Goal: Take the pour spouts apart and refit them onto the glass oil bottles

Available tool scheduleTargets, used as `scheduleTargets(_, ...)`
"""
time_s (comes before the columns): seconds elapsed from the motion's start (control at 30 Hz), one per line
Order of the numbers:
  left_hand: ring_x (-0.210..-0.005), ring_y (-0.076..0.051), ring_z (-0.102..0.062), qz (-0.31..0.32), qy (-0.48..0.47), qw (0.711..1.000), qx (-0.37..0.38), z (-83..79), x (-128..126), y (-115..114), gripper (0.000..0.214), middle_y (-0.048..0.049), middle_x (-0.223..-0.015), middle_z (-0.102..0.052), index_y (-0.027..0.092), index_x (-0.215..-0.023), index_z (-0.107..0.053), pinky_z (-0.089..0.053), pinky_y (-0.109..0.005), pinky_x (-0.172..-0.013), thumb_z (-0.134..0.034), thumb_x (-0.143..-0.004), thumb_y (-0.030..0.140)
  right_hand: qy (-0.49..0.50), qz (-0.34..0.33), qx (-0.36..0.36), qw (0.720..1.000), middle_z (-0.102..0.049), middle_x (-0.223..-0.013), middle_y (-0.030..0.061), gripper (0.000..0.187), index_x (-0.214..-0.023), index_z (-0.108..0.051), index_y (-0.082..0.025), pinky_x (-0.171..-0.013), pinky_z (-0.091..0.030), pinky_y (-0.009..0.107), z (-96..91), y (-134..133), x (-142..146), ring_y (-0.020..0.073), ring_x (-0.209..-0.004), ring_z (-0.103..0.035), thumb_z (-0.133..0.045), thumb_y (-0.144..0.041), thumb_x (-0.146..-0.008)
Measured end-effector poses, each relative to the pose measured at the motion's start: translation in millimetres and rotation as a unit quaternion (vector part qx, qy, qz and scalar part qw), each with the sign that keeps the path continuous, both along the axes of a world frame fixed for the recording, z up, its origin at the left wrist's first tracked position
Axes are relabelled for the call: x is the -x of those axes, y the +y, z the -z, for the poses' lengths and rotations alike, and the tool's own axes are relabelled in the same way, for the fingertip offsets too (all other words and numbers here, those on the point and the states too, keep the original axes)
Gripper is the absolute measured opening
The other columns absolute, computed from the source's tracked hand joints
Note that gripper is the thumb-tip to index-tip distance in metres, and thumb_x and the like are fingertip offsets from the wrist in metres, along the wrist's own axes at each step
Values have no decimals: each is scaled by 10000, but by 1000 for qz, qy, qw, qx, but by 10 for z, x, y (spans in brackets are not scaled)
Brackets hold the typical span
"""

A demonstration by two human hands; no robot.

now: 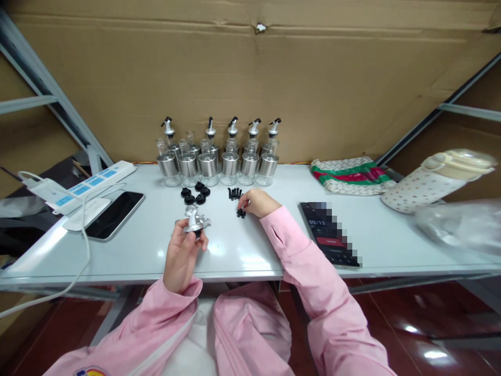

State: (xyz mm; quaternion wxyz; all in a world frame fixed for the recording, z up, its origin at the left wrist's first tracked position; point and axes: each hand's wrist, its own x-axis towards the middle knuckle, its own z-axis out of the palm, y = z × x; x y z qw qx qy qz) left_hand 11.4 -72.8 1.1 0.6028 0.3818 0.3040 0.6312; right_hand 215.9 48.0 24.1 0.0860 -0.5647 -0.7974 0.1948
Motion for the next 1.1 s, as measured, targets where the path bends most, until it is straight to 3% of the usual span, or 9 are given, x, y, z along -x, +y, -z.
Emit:
scheduleTargets(0.37, -525, -86, -497, -2, 1, 1000, 2, -12, 0, 1, 442, 31, -663, -556, 206, -903, -457, -406, -242, -564, -712, -682, 491, -2, -21, -34, 999, -693, -733, 32, 150, -748, -726, -153, -635, -419, 228, 14, -6, -17, 127, -630, -577, -609, -104, -667)
scheduleTargets(0.73, -531, -81, -499, -3, 1, 1000, 2, -10, -2, 1, 446, 22, -700, -567, 204, -902, -453, -405, -238, -567, -716, -681, 489, 44, -75, -31, 996, -708, -784, 45, 376, -720, -736, -155, -723, -478, 223, -42, -22, -33, 143, -727, -637, -428, 47, -643)
scheduleTargets(0.97, -535, -78, -494, -3, -3, 1000, 0, -5, -3, 5, 425, 18, -721, -567, 207, -898, -460, -411, -234, -559, -710, -687, 479, 13, -39, -64, 997, -719, -785, 70, 264, -746, -742, -157, -738, -487, 283, -15, 5, -92, 173, -708, -635, -531, -13, -682)
scheduleTargets(1.1, -531, -80, -495, -2, 0, 1000, 1, 4, -4, 7, 434, 19, -718, -566, 207, -903, -456, -413, -240, -566, -710, -687, 486, 30, -67, -35, 997, -700, -794, 57, 241, -789, -746, -157, -685, -481, 247, -48, -9, -99, 144, -672, -613, -569, -44, -669)
